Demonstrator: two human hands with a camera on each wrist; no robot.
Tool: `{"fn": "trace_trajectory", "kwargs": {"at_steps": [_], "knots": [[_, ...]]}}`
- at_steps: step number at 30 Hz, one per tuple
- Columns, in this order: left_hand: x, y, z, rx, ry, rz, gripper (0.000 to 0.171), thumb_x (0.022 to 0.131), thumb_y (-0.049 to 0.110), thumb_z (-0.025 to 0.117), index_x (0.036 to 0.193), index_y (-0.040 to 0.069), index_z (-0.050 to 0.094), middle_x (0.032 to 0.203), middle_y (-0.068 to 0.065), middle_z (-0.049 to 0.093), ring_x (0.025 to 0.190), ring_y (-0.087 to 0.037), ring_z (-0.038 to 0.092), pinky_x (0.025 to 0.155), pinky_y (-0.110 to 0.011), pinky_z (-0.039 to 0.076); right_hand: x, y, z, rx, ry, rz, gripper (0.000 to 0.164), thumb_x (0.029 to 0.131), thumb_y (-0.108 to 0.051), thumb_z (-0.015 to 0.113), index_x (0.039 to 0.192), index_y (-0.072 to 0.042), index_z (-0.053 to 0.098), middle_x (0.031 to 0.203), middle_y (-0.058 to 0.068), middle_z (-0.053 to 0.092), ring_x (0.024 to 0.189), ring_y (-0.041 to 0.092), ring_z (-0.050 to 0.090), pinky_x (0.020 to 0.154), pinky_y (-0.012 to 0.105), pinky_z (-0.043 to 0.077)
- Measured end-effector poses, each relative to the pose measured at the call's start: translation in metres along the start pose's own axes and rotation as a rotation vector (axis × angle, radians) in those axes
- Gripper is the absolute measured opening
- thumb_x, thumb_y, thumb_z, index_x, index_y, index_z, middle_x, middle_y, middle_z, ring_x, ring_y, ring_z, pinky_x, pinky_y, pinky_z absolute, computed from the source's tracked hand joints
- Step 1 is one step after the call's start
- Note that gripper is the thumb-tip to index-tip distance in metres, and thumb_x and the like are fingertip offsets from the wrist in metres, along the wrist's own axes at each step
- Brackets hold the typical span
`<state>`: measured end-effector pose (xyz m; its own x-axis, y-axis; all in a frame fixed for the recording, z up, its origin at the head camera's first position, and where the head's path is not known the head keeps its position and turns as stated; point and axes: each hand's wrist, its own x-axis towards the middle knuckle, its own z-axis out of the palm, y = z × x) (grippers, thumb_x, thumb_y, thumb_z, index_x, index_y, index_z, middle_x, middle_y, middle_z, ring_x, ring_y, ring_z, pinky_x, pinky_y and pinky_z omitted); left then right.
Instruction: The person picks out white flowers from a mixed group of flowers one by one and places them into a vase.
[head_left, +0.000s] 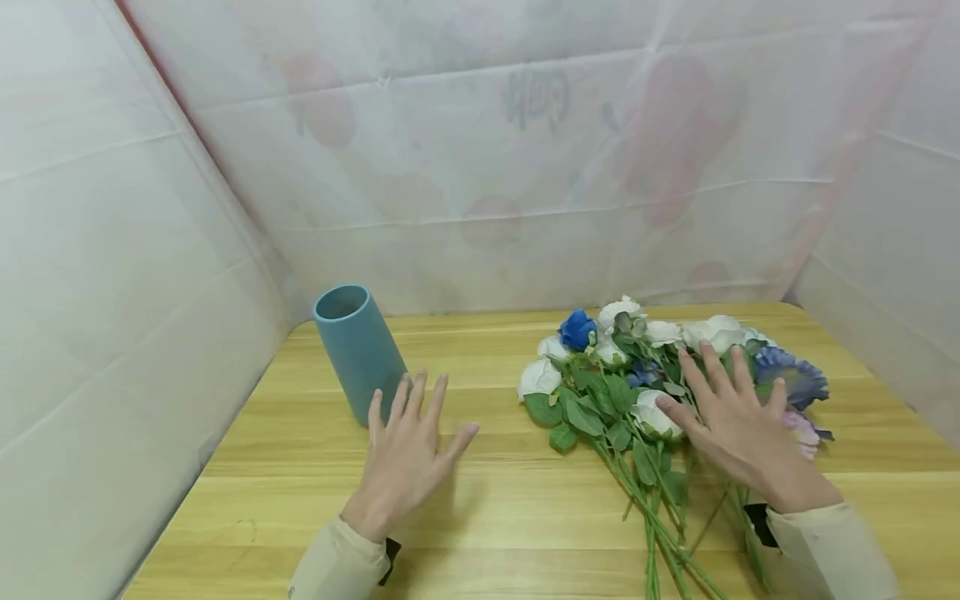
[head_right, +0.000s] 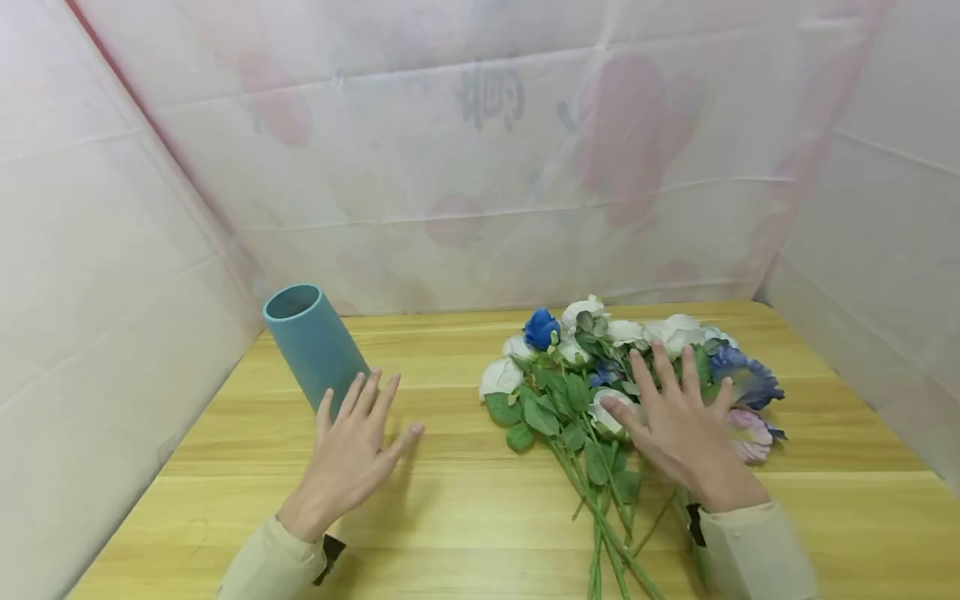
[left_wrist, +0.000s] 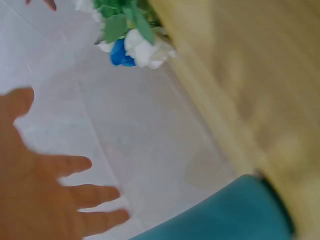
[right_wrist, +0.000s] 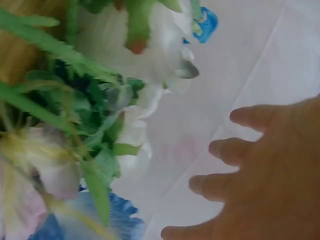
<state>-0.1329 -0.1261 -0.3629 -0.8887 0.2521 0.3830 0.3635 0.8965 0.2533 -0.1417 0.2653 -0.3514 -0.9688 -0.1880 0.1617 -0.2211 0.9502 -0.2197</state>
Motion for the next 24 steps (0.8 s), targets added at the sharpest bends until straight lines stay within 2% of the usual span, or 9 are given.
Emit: {"fn": "trace_trajectory", "kwargs": {"at_steps": [2,4,6,8,11,14,18,20,24], "knots": [[0.002,0.001,-0.005,-0.021,0.160,0.065,0.057,0.098,0.043,0.066,0.133,-0.002,0.063,0.127,-0.022,0.066,0.112,-0.038,0.065,0.101,-0.061,0.045,0.002,-0.001,-0.004,-0.029,0.081,-0.030,0.080,0.105,-0.055,0.046,0.160,-0.001,0.025,0.163,0.027,0.016,0.147,0.055,0.008,0.099,0.088,0.000],[0.006,0.000,-0.012,-0.057,0.331,0.126,0.037,0.093,0.027,0.075,0.113,-0.003,0.071,0.101,-0.019,0.074,0.081,-0.031,0.073,0.076,-0.052,0.059,0.004,-0.003,-0.009,-0.059,0.206,-0.092,0.069,0.102,-0.046,0.059,0.149,0.003,0.046,0.152,0.028,0.040,0.136,0.054,0.036,0.100,0.084,0.020],[0.008,-0.004,-0.019,-0.108,0.461,0.154,0.024,0.089,0.015,0.078,0.103,-0.003,0.072,0.089,-0.017,0.075,0.067,-0.028,0.071,0.058,-0.043,0.059,0.006,-0.006,-0.013,-0.077,0.340,-0.159,0.054,0.097,-0.035,0.069,0.133,0.005,0.061,0.136,0.027,0.056,0.118,0.051,0.055,0.093,0.075,0.040],[0.009,-0.009,-0.025,-0.161,0.542,0.156,0.019,0.086,0.007,0.077,0.100,-0.004,0.070,0.087,-0.016,0.073,0.065,-0.026,0.070,0.051,-0.039,0.057,0.007,-0.008,-0.015,-0.074,0.453,-0.211,0.041,0.092,-0.024,0.075,0.120,0.005,0.068,0.121,0.027,0.065,0.098,0.048,0.064,0.078,0.066,0.051],[0.011,-0.017,-0.031,-0.225,0.605,0.125,0.021,0.086,0.003,0.075,0.102,-0.006,0.067,0.084,-0.017,0.070,0.065,-0.027,0.069,0.049,-0.038,0.056,0.008,-0.011,-0.017,-0.049,0.544,-0.231,0.031,0.090,-0.017,0.076,0.111,0.005,0.071,0.110,0.027,0.069,0.085,0.046,0.066,0.064,0.061,0.054],[0.014,-0.027,-0.037,-0.244,0.666,0.072,0.026,0.085,0.002,0.076,0.104,-0.009,0.064,0.077,-0.017,0.063,0.060,-0.026,0.063,0.049,-0.038,0.053,0.008,-0.013,-0.017,-0.015,0.576,-0.216,0.026,0.091,-0.015,0.074,0.109,0.004,0.071,0.106,0.027,0.070,0.084,0.048,0.066,0.063,0.063,0.053],[0.019,-0.040,-0.044,-0.225,0.753,-0.030,0.034,0.082,0.004,0.078,0.106,-0.011,0.059,0.069,-0.014,0.050,0.057,-0.023,0.048,0.050,-0.035,0.039,0.009,-0.014,-0.018,0.015,0.602,-0.209,0.024,0.089,-0.012,0.075,0.107,0.004,0.072,0.104,0.027,0.070,0.088,0.047,0.065,0.065,0.063,0.053],[0.020,-0.045,-0.046,-0.219,0.764,-0.076,0.038,0.081,0.006,0.078,0.107,-0.012,0.057,0.070,-0.014,0.045,0.058,-0.024,0.043,0.052,-0.034,0.032,0.009,-0.014,-0.018,0.021,0.620,-0.214,0.023,0.089,-0.011,0.075,0.106,0.004,0.072,0.102,0.026,0.070,0.089,0.047,0.065,0.066,0.062,0.053],[0.023,-0.052,-0.046,-0.243,0.745,-0.159,0.047,0.082,0.011,0.079,0.113,-0.015,0.053,0.079,-0.017,0.043,0.066,-0.028,0.042,0.058,-0.035,0.031,0.011,-0.013,-0.019,0.029,0.648,-0.228,0.022,0.089,-0.011,0.075,0.105,0.004,0.073,0.100,0.024,0.071,0.087,0.045,0.066,0.064,0.061,0.053]]}}
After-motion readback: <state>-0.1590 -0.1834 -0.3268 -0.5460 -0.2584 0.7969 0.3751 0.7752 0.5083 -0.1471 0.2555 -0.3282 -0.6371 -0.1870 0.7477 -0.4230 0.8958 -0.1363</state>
